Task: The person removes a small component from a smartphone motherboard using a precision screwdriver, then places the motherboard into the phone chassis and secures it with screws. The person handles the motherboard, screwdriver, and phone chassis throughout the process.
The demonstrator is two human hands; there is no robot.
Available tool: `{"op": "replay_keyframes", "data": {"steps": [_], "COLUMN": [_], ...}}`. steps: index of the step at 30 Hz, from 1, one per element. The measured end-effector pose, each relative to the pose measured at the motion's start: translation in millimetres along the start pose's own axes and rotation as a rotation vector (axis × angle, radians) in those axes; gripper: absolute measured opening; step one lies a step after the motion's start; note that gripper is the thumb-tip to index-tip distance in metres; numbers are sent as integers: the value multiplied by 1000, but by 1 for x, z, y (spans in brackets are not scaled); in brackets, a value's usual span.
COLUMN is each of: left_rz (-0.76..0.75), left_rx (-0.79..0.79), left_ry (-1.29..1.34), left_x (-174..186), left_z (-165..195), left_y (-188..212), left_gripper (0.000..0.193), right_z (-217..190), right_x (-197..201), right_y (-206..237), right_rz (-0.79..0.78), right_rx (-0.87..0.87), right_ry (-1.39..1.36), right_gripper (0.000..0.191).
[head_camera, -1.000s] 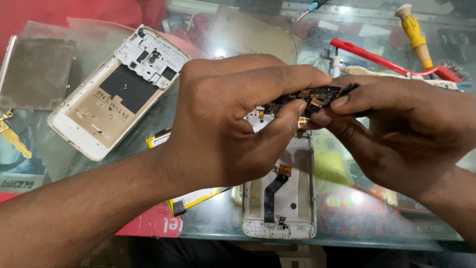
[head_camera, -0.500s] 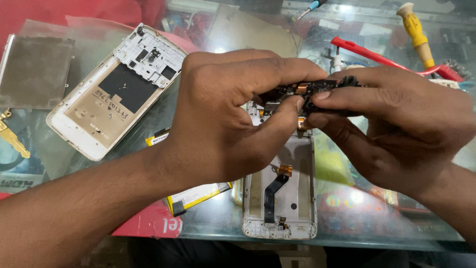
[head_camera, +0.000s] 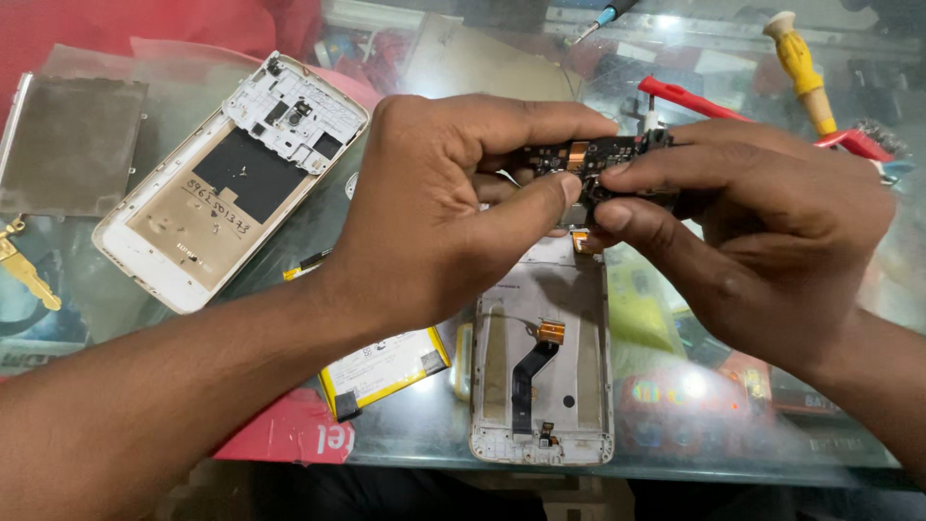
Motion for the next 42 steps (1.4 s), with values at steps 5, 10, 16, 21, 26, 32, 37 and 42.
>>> {"op": "replay_keyframes", "data": {"steps": [5, 10, 16, 21, 26, 32, 37, 42], "left_rz": [-16, -34, 29, 44, 32, 24, -18, 68], "left_rx": [157, 69, 26, 97, -1, -307, -434, 164], "left_ry": [96, 96, -76, 19, -29, -382, -730, -730], "left_x": [-2, -1, -1, 1, 2, 12, 44, 92], "left_z": [-11, -5, -3, -14, -14, 23, 75, 73], "left_y": [-1, 2, 0, 0, 1, -8, 19, 127], "left_gripper": [31, 33, 34, 36, 36, 32, 34, 35], "right_z": [4, 4, 8, -2, -17, -17, -22, -24], "right_x": [-2, 1, 2, 8, 13, 13, 18, 18], "right_y": [-1, 1, 0, -4, -2, -6, -2, -3], "right_rz": [-19, -11, 40, 75, -5, 7, 91, 132], "right_rx": [-80, -28, 46, 260, 426, 466, 433, 437], "right_ry": [-24, -9, -71, 165, 389, 385, 346, 260], "right_gripper": [19, 21, 20, 21, 20, 25, 25, 24]}}
Point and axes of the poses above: each hand's wrist, its own y-axis away from the middle knuckle, its own x-axis out of the back of the hand, z = x × y, the point moved 6 cm from there along -y, towards the middle knuckle, and after that the axes turned 1 degree about z, right-handed, at the moved point
